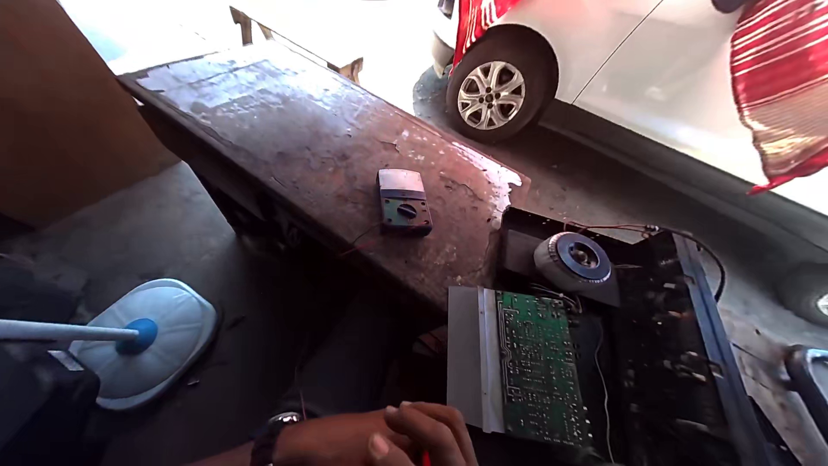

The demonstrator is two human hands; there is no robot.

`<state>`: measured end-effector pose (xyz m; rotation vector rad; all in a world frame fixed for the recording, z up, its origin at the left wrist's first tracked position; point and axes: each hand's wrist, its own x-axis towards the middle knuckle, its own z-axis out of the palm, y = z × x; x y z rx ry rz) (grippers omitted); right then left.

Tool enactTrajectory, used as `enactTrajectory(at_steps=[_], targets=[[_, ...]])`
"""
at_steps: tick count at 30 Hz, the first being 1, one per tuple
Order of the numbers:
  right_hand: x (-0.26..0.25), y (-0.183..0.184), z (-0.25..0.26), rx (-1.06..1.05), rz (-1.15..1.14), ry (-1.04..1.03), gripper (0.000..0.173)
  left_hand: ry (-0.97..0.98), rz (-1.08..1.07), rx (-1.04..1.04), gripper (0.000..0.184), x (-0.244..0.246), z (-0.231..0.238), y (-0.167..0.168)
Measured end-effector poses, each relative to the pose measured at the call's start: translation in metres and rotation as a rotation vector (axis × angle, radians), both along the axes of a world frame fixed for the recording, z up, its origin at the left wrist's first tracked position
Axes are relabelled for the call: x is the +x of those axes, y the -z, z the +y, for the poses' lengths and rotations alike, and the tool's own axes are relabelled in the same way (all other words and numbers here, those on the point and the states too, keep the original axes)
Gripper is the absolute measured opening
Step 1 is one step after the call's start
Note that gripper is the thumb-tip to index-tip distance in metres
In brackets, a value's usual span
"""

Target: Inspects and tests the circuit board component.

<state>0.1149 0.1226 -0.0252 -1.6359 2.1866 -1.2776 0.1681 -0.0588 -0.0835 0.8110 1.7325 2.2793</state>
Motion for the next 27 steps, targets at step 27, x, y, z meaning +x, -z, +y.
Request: enactTrajectory(at_steps=[27], targets=[[-0.040,0.006,0.044,0.301,0.385,0.647,0.019,-0.686,0.463,-0.779,0.031,-0.097,-0.057,-0.029]])
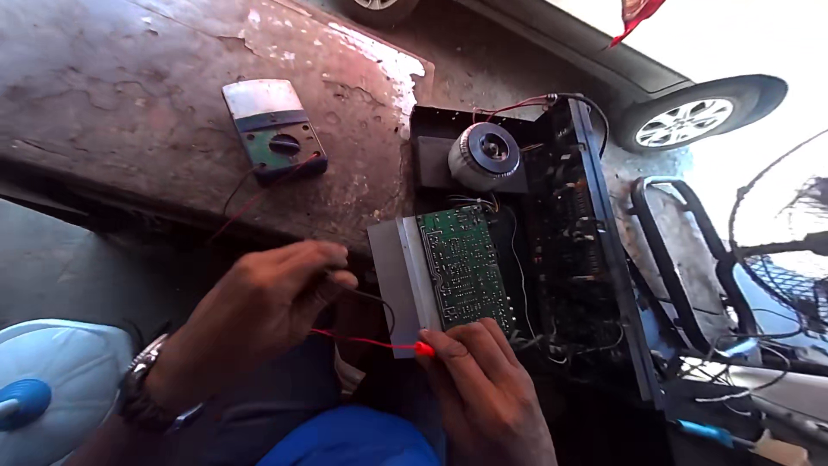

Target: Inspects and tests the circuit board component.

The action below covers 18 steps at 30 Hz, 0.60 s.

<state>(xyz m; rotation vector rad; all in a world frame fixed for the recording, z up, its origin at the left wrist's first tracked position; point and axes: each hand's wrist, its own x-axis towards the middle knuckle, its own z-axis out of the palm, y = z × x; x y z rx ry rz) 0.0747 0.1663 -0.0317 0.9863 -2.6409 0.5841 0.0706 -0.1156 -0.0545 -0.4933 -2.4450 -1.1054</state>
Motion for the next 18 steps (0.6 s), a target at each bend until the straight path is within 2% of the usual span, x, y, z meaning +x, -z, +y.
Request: enactTrajectory(at_steps=[3,5,8,12,13,16,18], targets=[[-0.008,-0.012,0.007,-0.075,-0.055,-0.034,0.017,-0.216,0.120,0.010,0.030,-0.025,-0.035,-0.013],[-0.018,-0.015,0.006,-0.097,-0.075,-0.050,0.018,-0.362,0.211,0.020,0.026,-0.047,-0.060,-0.010],[-0.045,-0.022,-0.001,-0.042,-0.074,-0.121,0.022,-0.533,0.164,0.009,0.025,-0.076,-0.082,0.007],[-0.086,-0.036,-0.028,0.132,0.048,-0.243,0.024,-0.603,-0.002,-0.018,0.062,-0.098,-0.079,0.047],[-0.093,-0.039,-0.036,0.149,0.071,-0.256,0.024,-0.603,-0.013,-0.026,0.065,-0.097,-0.075,0.054],[-0.101,-0.044,-0.053,0.116,0.085,-0.269,0.024,-0.583,-0.003,-0.031,0.056,-0.097,-0.071,0.063],[-0.098,-0.045,-0.057,0.016,0.057,-0.264,0.022,-0.548,0.023,-0.039,0.054,-0.097,-0.073,0.066]])
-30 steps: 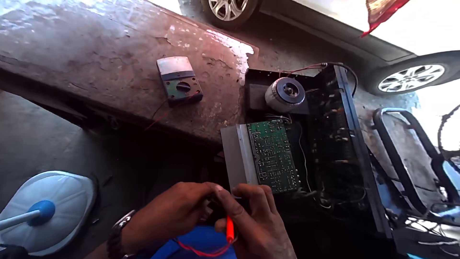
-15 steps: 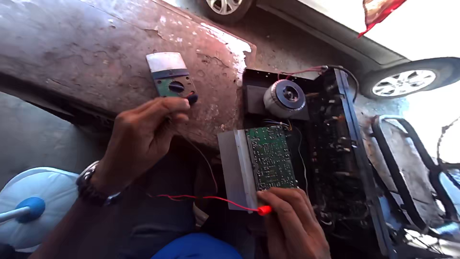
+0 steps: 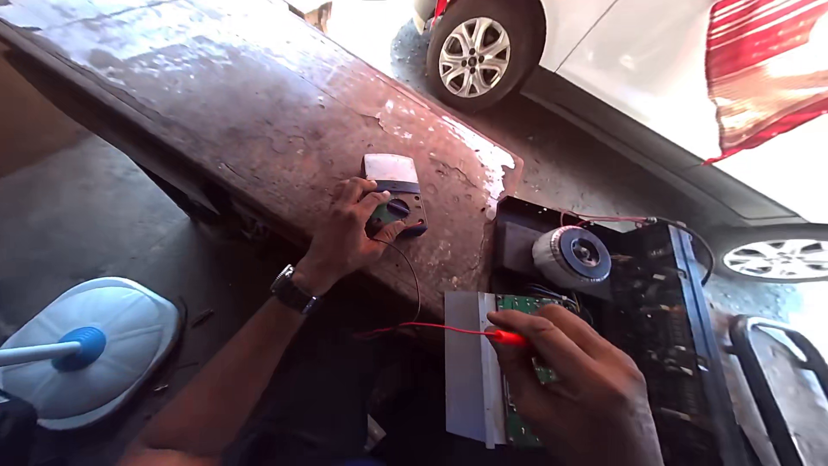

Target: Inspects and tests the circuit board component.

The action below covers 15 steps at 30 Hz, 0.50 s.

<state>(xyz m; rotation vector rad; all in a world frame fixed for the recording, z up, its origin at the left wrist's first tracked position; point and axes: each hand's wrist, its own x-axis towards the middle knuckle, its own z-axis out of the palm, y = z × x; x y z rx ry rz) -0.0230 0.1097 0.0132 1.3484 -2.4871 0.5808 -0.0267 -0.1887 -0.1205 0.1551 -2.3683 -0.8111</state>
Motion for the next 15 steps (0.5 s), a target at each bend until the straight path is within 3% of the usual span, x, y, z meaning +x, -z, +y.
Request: enactTrajectory(at_steps=[3,6,11,15], targets=[[0.011,0.004,0.011,-0.243,-0.072,0.046,0.020,0.126,0.054,0.021,0.052,0.005,0.003,0.001],[0.023,0.014,0.036,-0.458,-0.107,0.182,0.029,0.244,0.045,0.029,0.051,0.020,0.016,-0.006],[0.030,0.043,0.064,-0.587,-0.108,0.403,0.036,0.362,0.169,0.144,0.051,0.037,0.044,-0.049],[0.026,0.061,0.069,-0.722,-0.257,0.425,0.029,0.689,0.349,0.352,0.024,0.021,0.090,-0.062]])
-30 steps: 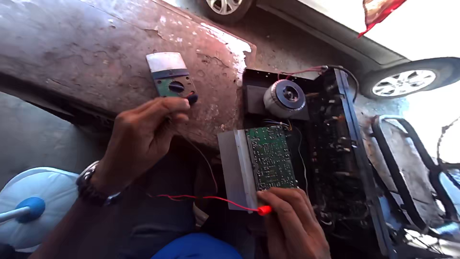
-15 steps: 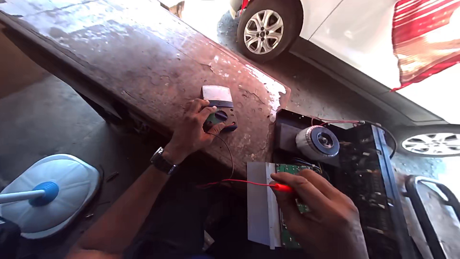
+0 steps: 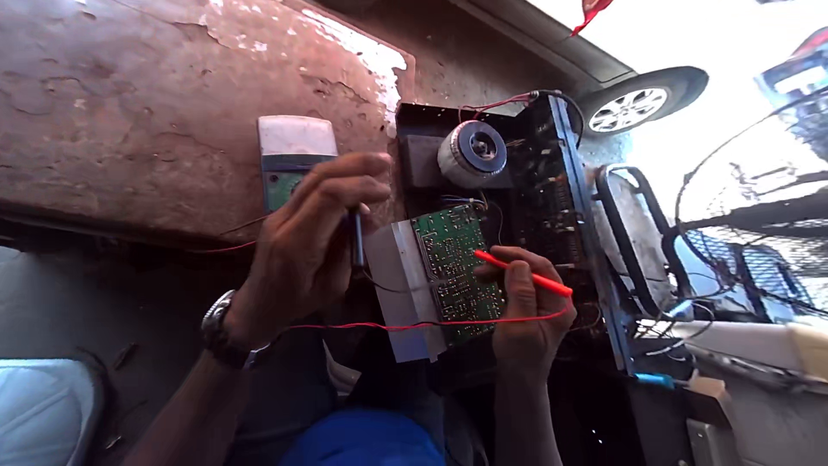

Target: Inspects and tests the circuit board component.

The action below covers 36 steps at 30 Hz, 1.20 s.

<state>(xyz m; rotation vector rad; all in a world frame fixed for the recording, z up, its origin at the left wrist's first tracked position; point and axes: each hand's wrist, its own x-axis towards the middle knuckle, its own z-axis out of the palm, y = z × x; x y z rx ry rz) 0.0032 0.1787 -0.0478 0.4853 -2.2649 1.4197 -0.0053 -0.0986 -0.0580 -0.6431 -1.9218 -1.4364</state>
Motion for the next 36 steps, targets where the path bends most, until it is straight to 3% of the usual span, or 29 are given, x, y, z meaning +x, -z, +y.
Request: enactTrajectory(at_steps=[3,9,21,36], targets=[[-0.003,0.001,-0.001,-0.040,-0.056,-0.021,0.022,0.149,-0.052,0.062,0.027,-0.017,0.034,0.007],[-0.010,-0.019,-0.002,0.144,-0.129,-0.028,0.017,0.077,-0.127,0.037,0.025,-0.041,0.061,0.024],[-0.022,0.000,-0.016,0.146,-0.119,-0.003,0.007,0.177,-0.302,0.067,0.012,-0.047,0.066,0.043],[-0.025,0.004,-0.015,0.225,-0.026,-0.077,0.007,0.159,-0.212,0.056,0.008,-0.052,0.067,0.044]])
